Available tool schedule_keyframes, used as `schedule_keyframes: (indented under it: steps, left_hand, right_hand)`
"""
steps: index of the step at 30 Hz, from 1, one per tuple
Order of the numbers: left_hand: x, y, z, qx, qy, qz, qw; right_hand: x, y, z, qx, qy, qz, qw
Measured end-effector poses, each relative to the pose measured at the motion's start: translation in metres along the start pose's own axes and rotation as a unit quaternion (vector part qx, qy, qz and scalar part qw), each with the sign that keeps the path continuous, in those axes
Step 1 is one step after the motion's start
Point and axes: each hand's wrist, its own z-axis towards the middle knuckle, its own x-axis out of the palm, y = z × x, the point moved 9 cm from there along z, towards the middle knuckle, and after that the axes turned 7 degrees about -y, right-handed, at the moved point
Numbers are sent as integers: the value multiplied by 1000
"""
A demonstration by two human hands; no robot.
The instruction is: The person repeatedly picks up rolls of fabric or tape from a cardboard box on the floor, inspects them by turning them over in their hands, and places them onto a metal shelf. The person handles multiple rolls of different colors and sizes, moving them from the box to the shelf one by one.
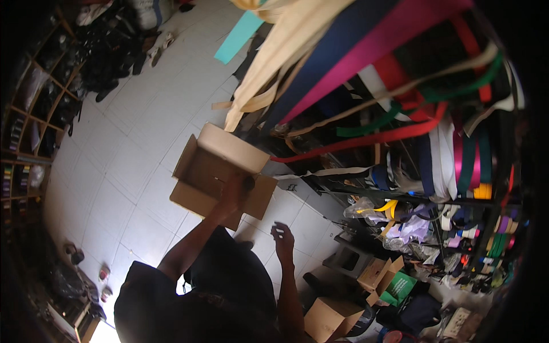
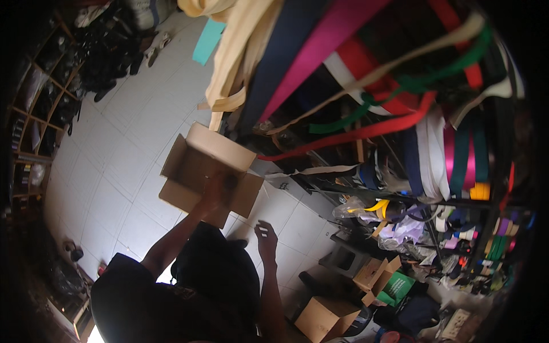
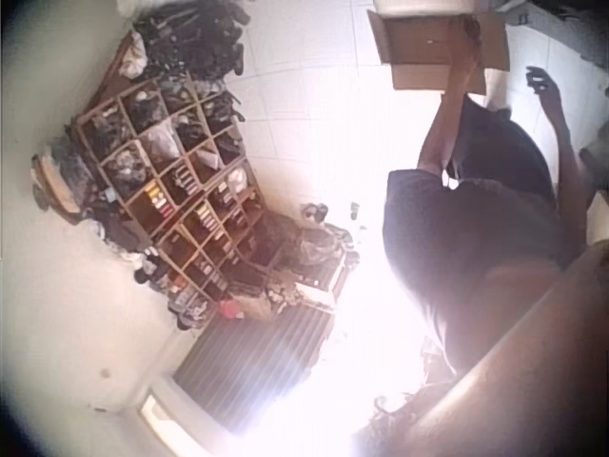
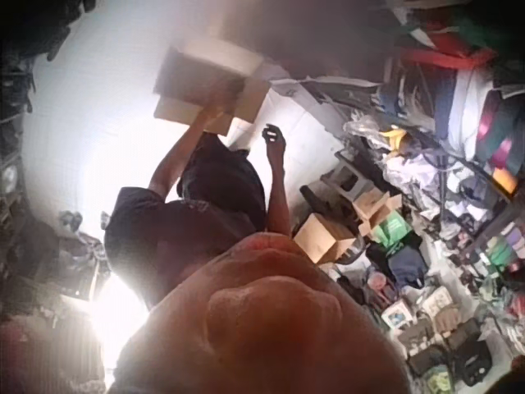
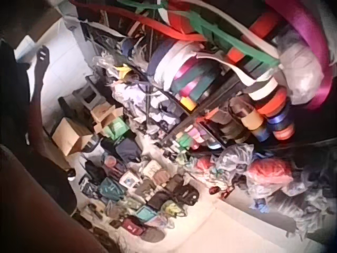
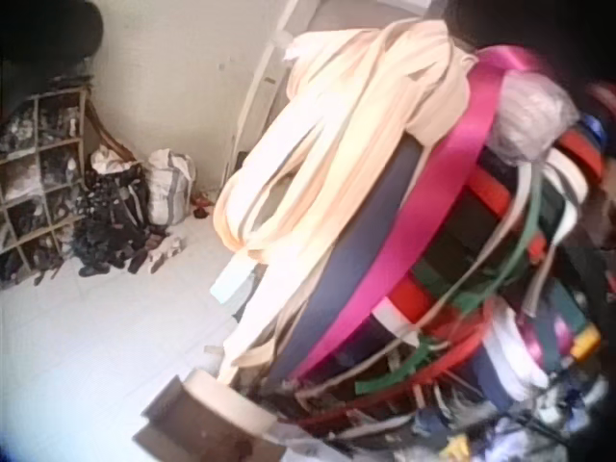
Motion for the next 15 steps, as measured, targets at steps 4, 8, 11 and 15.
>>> schedule_keyframes:
  steps: [4,8,11,15]
  left_hand:
    - [8,-115,-25,79,173,-58,980]
    - [16,-178,-60,163,142,6,976]
    - [28,-212,-83,159,147,0,976]
    - [90,-238,-132,118,211,-85,967]
  right_hand:
    - [8,100,19,-36,30,91,995]
    - [-34,98,4,-59,14,187,981]
    - [-72,71,-18,-63,9,269,961]
    - [-156,36,-67,-49,-66,343,936]
